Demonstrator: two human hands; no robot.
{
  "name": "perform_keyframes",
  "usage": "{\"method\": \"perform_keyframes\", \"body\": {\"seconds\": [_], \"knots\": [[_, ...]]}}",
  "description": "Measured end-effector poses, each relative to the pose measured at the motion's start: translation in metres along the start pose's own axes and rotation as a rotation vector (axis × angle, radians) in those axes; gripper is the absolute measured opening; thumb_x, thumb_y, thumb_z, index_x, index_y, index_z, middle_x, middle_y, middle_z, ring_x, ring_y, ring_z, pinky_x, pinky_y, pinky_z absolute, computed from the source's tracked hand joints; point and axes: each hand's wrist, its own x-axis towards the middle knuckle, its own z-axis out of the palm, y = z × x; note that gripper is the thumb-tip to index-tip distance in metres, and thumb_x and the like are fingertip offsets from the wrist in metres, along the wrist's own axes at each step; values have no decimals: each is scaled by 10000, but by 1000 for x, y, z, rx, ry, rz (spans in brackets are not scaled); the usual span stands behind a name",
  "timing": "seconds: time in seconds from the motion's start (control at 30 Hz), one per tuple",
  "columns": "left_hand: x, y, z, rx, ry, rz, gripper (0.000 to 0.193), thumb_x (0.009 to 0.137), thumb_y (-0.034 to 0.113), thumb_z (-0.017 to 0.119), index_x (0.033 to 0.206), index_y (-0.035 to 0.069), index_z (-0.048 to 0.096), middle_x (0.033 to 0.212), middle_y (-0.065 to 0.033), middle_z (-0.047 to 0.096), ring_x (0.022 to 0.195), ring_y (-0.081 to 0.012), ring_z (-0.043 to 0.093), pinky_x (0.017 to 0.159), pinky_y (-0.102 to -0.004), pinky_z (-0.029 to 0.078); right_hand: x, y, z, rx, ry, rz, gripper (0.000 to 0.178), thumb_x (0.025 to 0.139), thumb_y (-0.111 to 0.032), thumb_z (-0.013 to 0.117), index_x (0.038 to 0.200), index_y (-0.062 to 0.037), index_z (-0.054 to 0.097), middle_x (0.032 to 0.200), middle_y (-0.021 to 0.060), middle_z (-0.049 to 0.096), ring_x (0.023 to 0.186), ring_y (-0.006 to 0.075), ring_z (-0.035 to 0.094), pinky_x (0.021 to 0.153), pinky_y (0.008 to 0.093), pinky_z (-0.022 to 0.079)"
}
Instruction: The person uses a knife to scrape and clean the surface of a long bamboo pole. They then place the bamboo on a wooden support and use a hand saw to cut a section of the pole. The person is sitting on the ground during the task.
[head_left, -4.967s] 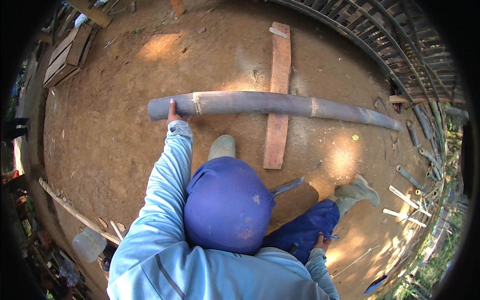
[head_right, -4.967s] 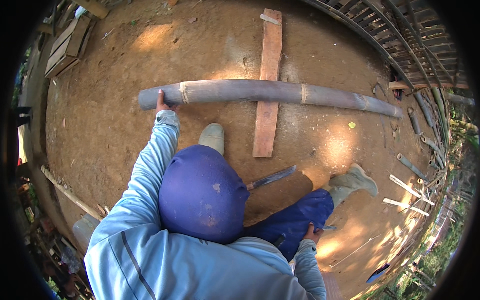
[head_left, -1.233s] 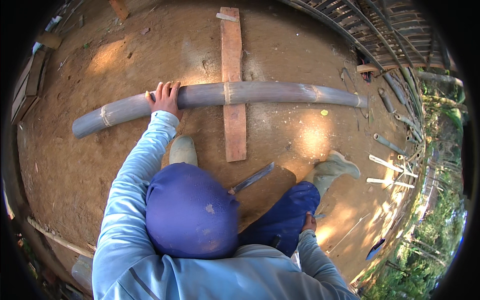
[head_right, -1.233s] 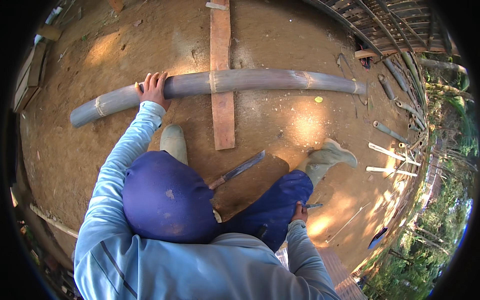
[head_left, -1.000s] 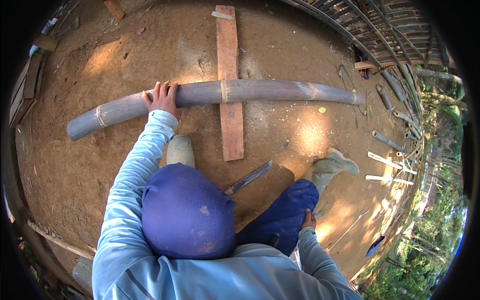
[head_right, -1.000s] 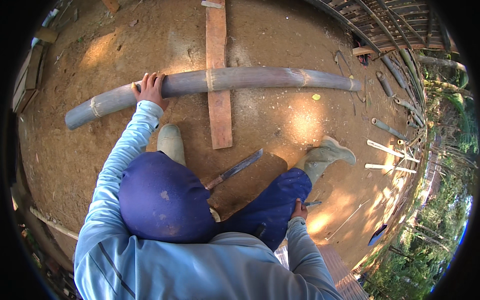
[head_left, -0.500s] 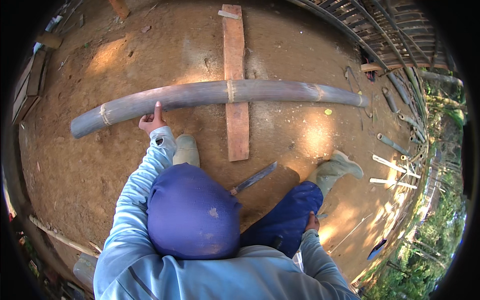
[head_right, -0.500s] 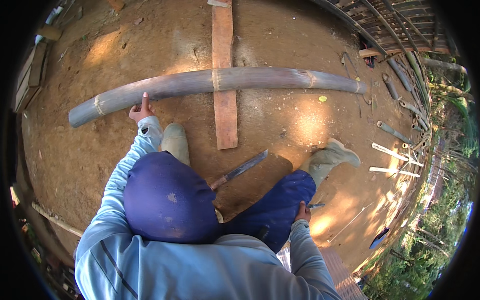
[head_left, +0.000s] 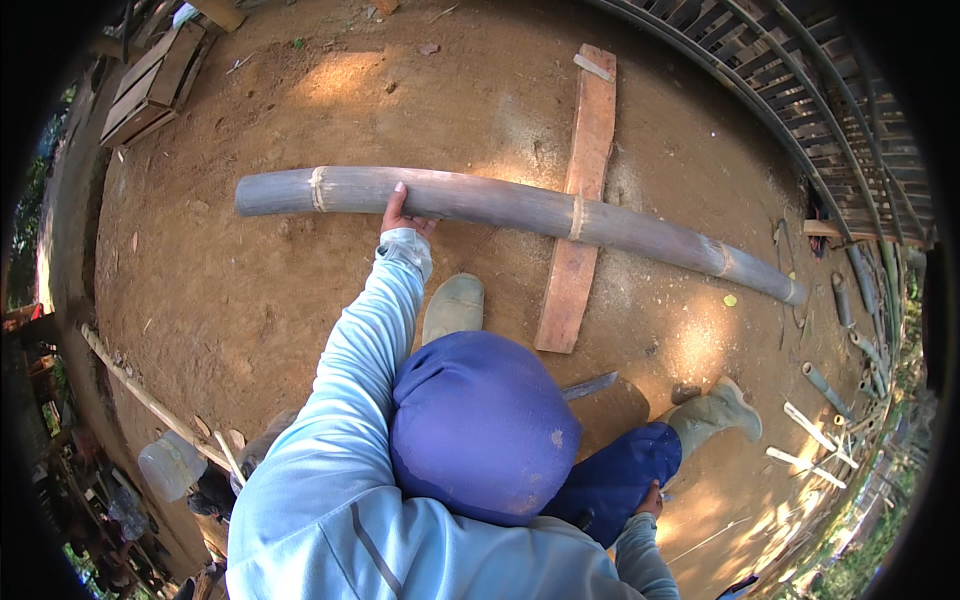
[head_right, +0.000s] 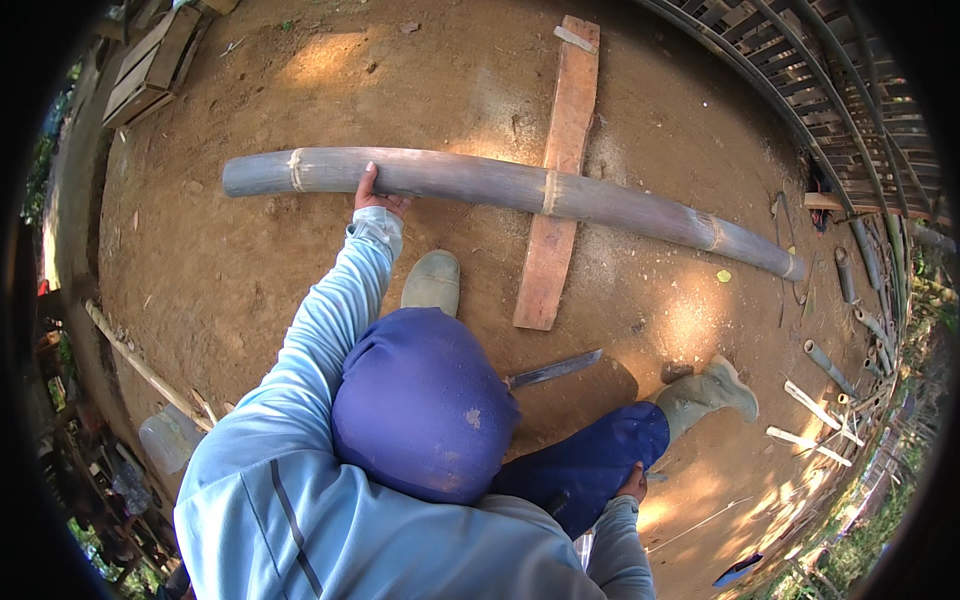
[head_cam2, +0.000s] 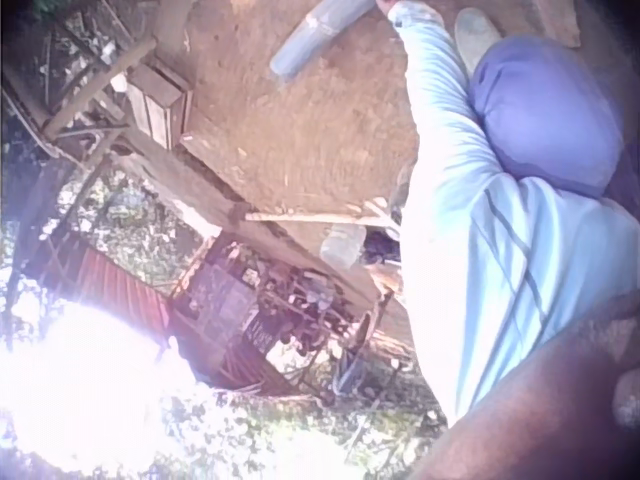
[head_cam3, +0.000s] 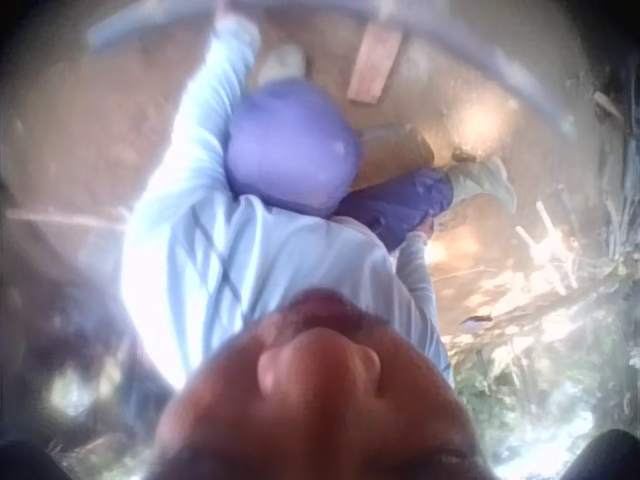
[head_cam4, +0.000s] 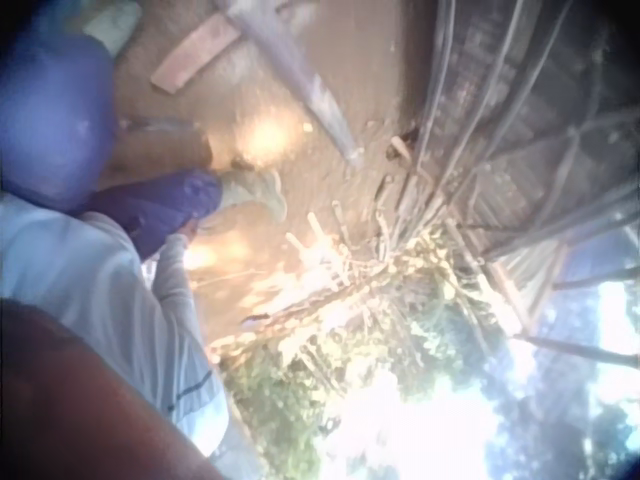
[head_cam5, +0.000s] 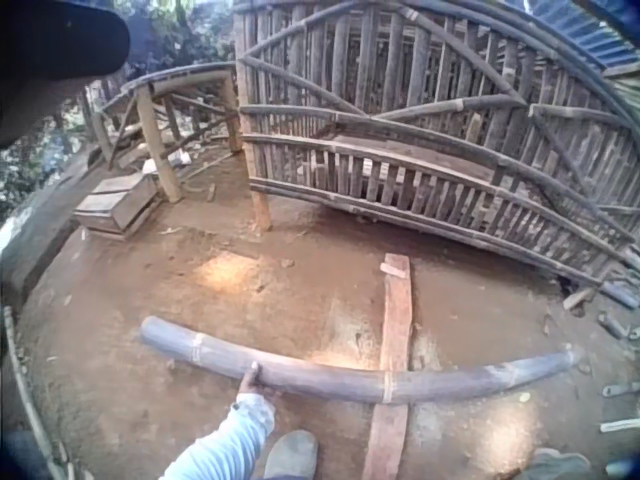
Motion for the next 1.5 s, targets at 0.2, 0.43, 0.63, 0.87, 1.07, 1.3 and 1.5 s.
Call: {"method": "perform_keyframes", "body": {"seconds": [0.2, 0.43, 0.63, 0.87, 1.07, 1.3, 1.5], "knots": [[4, 1, -1, 27, 43, 3, 541, 750, 419, 769, 1152, 126, 558, 1087, -56, 638, 1003, -255, 605, 836, -434, 448, 8, 6, -4, 12, -28, -7, 534, 905, -445, 598, 994, 77, 673, 910, 136, 699, 787, 206, 634, 760, 308, 509], [-10, 4, 19, -31, 5, 62, 438, 775, 345, 769, 1090, 107, 579, 1011, -53, 655, 881, -227, 641, 687, -373, 512, 14, 14, -7, -53, 2, 0, 524, 898, -441, 604, 930, 76, 683, 863, 129, 701, 765, 197, 630, 741, 307, 505], [-11, 11, 30, -76, -13, 65, 361, 775, 297, 778, 1043, 126, 607, 1038, -31, 676, 966, -256, 646, 816, -449, 533, 10, 8, -5, -92, 11, -21, 532, 890, -456, 616, 918, 70, 685, 853, 137, 699, 749, 203, 629, 722, 313, 510], [-7, 12, 30, -21, -3, 51, 426, 758, 336, 789, 1076, 132, 594, 1040, -39, 667, 983, -256, 630, 816, -444, 508, 5, 1, -3, -91, 38, 4, 525, 880, -456, 629, 924, 64, 685, 852, 137, 698, 738, 203, 629, 720, 312, 513], [-7, 11, 28, -41, 16, 48, 500, 731, 330, 812, 1121, 129, 574, 1101, -40, 643, 1031, -265, 606, 861, -453, 490, 7, 4, -4, -104, 49, -5, 515, 880, -436, 626, 916, 75, 682, 848, 134, 698, 742, 190, 627, 719, 312, 514], [-18, 11, 30, 17, 34, 41, 523, 736, 361, 797, 1154, 151, 563, 1156, -40, 622, 1107, -260, 573, 937, -460, 450, 4, -1, -2, -64, 35, 18, 499, 881, -427, 628, 905, 68, 687, 842, 121, 700, 728, 184, 624, 708, 299, 513], [-22, 6, 17, 72, 86, 17, 552, 765, 425, 757, 1185, 131, 551, 1147, -50, 624, 1056, -224, 596, 878, -391, 433, 7, 3, -3, -56, 37, 14, 499, 880, -431, 631, 905, 65, 689, 845, 116, 700, 725, 184, 623, 712, 296, 511]]}}
